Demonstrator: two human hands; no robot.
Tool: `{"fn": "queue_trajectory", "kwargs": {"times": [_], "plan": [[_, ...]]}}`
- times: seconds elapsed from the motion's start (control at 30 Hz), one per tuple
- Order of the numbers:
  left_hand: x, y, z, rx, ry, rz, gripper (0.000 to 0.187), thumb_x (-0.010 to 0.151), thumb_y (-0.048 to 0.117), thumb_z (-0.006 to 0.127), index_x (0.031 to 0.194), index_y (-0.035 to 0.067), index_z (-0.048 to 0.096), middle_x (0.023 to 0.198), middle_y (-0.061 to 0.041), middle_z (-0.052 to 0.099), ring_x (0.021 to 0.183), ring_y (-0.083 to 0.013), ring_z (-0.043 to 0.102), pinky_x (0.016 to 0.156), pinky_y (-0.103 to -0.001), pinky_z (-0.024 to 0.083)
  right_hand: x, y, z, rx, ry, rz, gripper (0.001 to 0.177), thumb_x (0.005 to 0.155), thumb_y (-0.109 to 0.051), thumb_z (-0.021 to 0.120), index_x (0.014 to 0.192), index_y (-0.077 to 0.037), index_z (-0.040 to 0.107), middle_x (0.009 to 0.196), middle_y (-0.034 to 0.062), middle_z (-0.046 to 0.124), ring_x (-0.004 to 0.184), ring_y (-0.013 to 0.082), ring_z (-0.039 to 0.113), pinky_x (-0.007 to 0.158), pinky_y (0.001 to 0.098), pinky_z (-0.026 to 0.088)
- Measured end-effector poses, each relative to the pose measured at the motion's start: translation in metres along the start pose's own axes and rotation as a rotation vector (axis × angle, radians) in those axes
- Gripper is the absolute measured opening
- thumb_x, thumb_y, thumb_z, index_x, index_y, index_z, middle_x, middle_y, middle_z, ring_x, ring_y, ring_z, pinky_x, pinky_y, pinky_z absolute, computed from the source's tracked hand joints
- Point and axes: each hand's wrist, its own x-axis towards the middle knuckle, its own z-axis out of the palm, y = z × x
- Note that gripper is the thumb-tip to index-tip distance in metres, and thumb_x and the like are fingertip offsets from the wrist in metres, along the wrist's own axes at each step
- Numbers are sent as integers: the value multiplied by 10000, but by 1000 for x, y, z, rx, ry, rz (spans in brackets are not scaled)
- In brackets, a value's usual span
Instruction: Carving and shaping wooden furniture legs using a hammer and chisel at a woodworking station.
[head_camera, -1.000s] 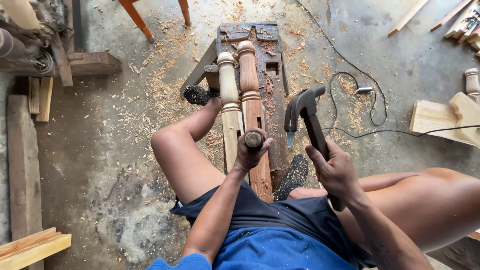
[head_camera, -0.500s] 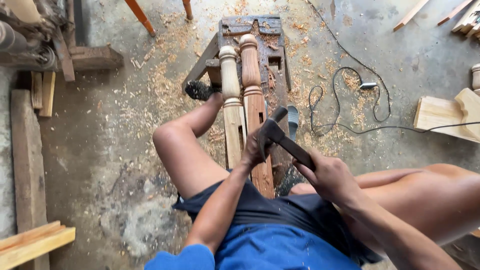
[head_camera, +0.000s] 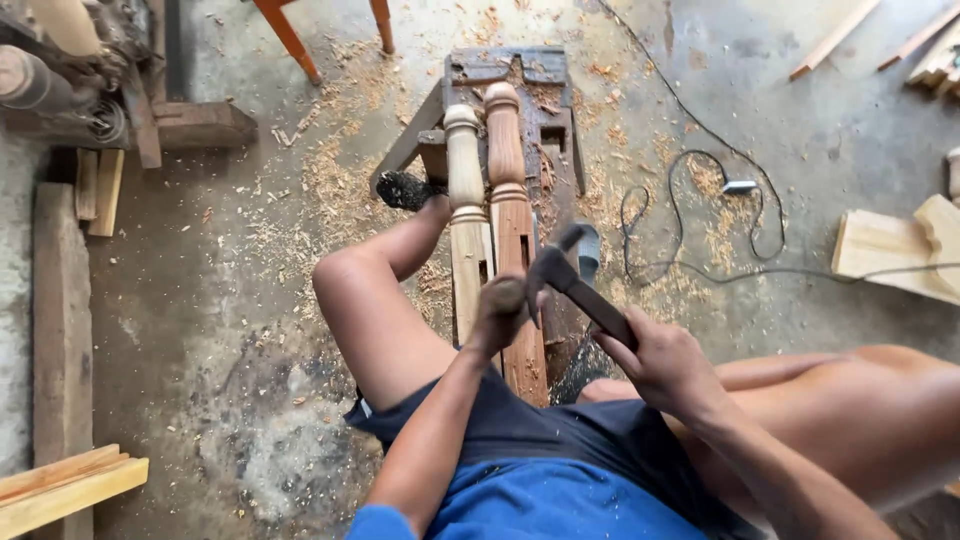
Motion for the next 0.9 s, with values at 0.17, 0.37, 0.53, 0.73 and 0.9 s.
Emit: {"fn": "queue_trajectory", "kwargs": {"times": [0.17, 0.37, 0.53, 0.73, 0.9], "plan": [[-5, 25, -7, -206, 28, 139, 237, 885, 62, 824, 1021, 93, 632, 938, 0, 662, 894, -99, 643, 815, -276, 559, -4, 12, -8, 216, 137, 40, 294, 926, -361, 702, 934, -75, 635, 562, 160, 573, 488, 297, 597, 482, 436, 441], [4, 23, 11, -30, 5, 163, 203, 882, 18, 774, 984, 104, 621, 860, 13, 652, 783, -101, 647, 714, -270, 552, -1, 29, -2, 745, 149, 273, 296, 996, -337, 630, 903, -59, 589, 561, -3, 501, 451, 74, 447, 387, 289, 335], [26, 15, -11, -386, 150, -85, 165, 897, 9, 741, 961, 93, 615, 780, 6, 605, 658, -106, 588, 590, -275, 505, -2, 34, 2, 833, 93, 325, 302, 1014, -339, 587, 887, -67, 556, 532, -14, 503, 408, 70, 458, 362, 262, 344], [23, 53, -11, -362, 47, -15, 194, 885, 2, 750, 963, 90, 596, 859, -1, 632, 714, -90, 627, 638, -263, 531, 3, 34, 4, 898, 26, 252, 312, 1022, -348, 573, 897, -64, 544, 524, -9, 504, 378, 84, 463, 346, 262, 352], [9, 35, -6, -243, 83, 83, 219, 882, -6, 759, 998, 77, 593, 936, 3, 639, 871, -93, 628, 812, -265, 541, 1, 25, 3, 876, 10, 321, 290, 1003, -345, 584, 914, -71, 552, 526, -4, 499, 377, 83, 446, 345, 267, 344]]}}
